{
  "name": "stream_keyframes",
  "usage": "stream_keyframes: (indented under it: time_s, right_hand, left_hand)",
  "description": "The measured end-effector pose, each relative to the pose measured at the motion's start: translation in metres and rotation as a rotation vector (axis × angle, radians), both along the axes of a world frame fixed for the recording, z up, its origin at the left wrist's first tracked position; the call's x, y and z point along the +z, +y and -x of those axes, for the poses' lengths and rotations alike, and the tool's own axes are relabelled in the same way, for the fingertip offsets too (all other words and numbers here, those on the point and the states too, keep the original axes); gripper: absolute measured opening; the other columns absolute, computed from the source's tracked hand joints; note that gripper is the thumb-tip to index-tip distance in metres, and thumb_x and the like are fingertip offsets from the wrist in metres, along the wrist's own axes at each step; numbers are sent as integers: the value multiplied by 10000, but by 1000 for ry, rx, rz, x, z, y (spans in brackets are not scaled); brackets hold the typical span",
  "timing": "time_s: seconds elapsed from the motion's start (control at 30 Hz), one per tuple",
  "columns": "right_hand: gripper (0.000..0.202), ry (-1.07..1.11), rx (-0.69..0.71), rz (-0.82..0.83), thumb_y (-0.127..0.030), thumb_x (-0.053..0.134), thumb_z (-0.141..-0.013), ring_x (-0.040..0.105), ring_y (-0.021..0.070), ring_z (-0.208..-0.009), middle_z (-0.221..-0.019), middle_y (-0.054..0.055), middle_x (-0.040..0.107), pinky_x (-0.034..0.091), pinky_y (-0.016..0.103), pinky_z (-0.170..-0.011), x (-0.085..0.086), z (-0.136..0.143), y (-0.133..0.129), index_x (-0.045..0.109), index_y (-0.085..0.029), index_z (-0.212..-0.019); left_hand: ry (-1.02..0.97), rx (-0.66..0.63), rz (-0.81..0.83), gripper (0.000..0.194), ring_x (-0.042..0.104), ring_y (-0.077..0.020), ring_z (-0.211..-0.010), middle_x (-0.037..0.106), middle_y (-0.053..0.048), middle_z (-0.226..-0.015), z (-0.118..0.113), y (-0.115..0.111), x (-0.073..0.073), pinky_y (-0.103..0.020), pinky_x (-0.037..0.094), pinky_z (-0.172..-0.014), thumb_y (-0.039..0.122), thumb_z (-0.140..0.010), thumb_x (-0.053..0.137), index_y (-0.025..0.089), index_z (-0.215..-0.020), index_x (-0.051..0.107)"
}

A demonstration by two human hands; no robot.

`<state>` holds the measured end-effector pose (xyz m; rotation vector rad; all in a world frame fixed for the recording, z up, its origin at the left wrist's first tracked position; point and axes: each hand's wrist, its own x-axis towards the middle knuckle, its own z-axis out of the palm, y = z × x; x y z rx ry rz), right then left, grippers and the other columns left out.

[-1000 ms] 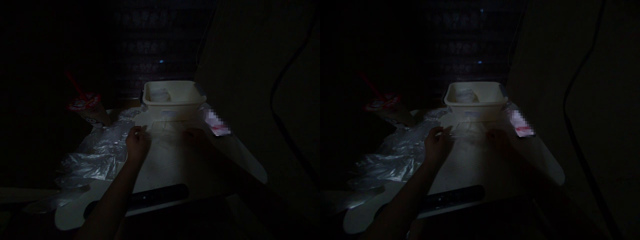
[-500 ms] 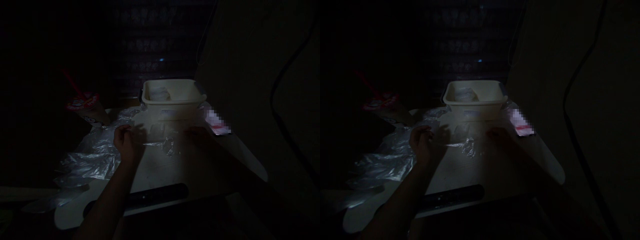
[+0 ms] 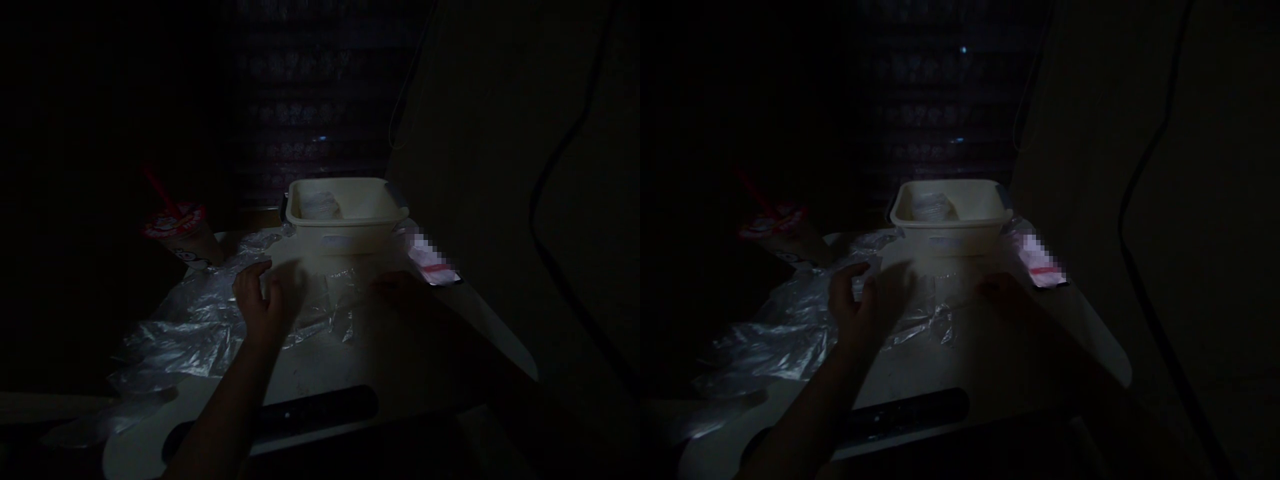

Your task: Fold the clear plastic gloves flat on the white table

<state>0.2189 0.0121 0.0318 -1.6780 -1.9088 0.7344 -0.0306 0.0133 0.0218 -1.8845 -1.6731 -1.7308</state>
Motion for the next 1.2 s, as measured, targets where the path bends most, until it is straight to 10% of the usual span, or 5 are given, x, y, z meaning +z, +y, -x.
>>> stream_keyframes:
  time_s: [0.27,0.6,0.9,1.07,1.2]
  right_hand:
    - [265,-14,-153,-102,-309,444,-797,519,160,-855,-1037,42,510,448,334,-709,-4,1,-19,501,-163,-1010]
    - [178,-108,68,-535,-250,459,-741,551,159,-760,-827,50,616,404,271,-677,94,-1,-4,610,-157,-753]
    - [169,278,601,84,-282,553,-666,543,73,-521,-608,-14,607,425,176,-494,135,23,-14,629,-153,-743]
    - [169,363,545,161,-272,578,-646,507,47,-473,-614,-18,609,402,152,-446,134,12,-17,638,-159,-755]
    - [170,310,567,232,-293,589,-634,472,41,-433,-587,-9,612,384,151,-416,135,6,-23,651,-152,-704]
  left_hand:
    - [370,-543,252,185,533,-166,-781,590,-59,-803,-14,-4,-7,-285,417,-717,229,-770,400,171,-844,560]
    - [7,-293,312,218,526,-177,-835,566,-57,-897,-14,-9,0,-301,431,-704,285,-780,385,186,-900,538]
    - [-24,-844,412,636,412,-218,-1094,472,-66,-1181,-24,-17,88,-360,357,-861,253,-565,653,250,-1151,405]
    - [-76,-981,618,60,584,-161,-753,637,-38,-756,-31,-18,92,-302,439,-729,208,-641,581,188,-685,615]
    - [-158,-1045,643,388,529,-174,-938,582,-38,-1020,-38,-20,83,-292,427,-765,157,-560,645,231,-934,575]
